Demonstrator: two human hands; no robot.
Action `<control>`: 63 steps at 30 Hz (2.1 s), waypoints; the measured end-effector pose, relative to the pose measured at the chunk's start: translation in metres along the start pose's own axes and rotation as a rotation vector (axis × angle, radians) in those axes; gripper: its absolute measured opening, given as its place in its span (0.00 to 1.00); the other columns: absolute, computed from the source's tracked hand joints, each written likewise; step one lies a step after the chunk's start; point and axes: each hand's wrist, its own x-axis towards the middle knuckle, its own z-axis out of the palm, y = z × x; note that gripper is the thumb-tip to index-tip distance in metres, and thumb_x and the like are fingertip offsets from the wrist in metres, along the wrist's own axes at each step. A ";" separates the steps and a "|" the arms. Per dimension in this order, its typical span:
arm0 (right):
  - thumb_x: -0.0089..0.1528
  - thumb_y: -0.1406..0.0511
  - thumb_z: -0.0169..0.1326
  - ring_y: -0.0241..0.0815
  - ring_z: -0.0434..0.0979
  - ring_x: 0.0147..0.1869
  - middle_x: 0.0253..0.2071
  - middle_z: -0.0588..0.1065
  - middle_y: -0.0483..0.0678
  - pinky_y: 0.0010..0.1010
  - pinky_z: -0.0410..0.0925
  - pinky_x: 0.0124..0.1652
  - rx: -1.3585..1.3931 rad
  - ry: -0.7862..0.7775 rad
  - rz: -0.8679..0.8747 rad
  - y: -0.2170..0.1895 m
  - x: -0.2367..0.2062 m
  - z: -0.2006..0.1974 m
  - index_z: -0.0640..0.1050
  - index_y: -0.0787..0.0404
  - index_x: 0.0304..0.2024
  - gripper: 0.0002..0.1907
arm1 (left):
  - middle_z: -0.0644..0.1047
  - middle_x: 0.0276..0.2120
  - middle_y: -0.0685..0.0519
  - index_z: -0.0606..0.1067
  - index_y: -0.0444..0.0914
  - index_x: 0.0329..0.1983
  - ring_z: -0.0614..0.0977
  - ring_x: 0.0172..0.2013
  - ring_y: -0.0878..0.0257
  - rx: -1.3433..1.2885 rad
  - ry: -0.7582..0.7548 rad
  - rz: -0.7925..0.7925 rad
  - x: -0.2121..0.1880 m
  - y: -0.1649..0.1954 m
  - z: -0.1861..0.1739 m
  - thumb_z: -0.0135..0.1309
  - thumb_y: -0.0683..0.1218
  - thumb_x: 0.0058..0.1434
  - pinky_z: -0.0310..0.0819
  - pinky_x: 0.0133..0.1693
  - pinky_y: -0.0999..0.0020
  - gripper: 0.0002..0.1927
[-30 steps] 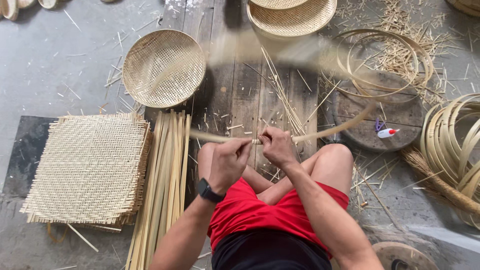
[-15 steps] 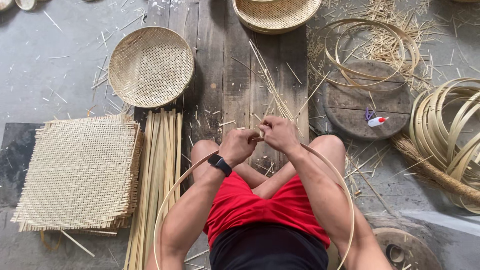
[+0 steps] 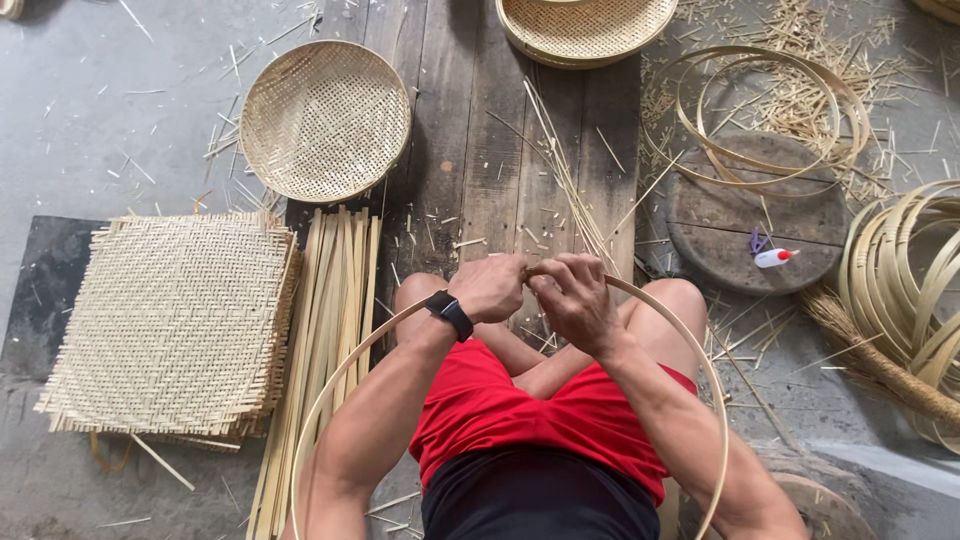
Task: The person sits on the floor of a bamboo workshop and bends long thin bamboo strips into circular hoops, flexing and working the strips by hand and joining the ends to form rims. Finished hoops are set aside with other completed rims and woven trays around the work area.
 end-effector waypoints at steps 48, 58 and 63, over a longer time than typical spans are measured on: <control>0.60 0.74 0.61 0.30 0.79 0.30 0.28 0.78 0.45 0.20 0.71 0.29 0.720 0.164 0.923 -0.016 -0.010 -0.025 0.77 0.66 0.32 0.05 | 0.74 0.23 0.54 0.70 0.41 0.25 0.73 0.23 0.67 -1.892 0.079 0.066 0.014 0.027 0.075 0.63 0.50 0.65 0.66 0.27 0.72 0.17; 0.63 0.67 0.60 0.28 0.70 0.31 0.30 0.76 0.44 0.21 0.65 0.31 0.765 -0.097 0.964 0.006 -0.011 -0.042 0.82 0.68 0.40 0.08 | 0.77 0.29 0.57 0.78 0.40 0.34 0.74 0.30 0.69 -1.883 -0.176 0.093 0.005 0.025 0.060 0.56 0.57 0.67 0.66 0.32 0.74 0.16; 0.65 0.64 0.52 0.27 0.73 0.35 0.35 0.78 0.40 0.19 0.69 0.38 1.297 -0.169 1.148 0.026 -0.015 -0.029 0.80 0.61 0.49 0.12 | 0.75 0.31 0.59 0.77 0.40 0.36 0.73 0.34 0.68 -1.867 -0.348 0.040 -0.003 0.029 0.057 0.55 0.58 0.69 0.67 0.37 0.71 0.18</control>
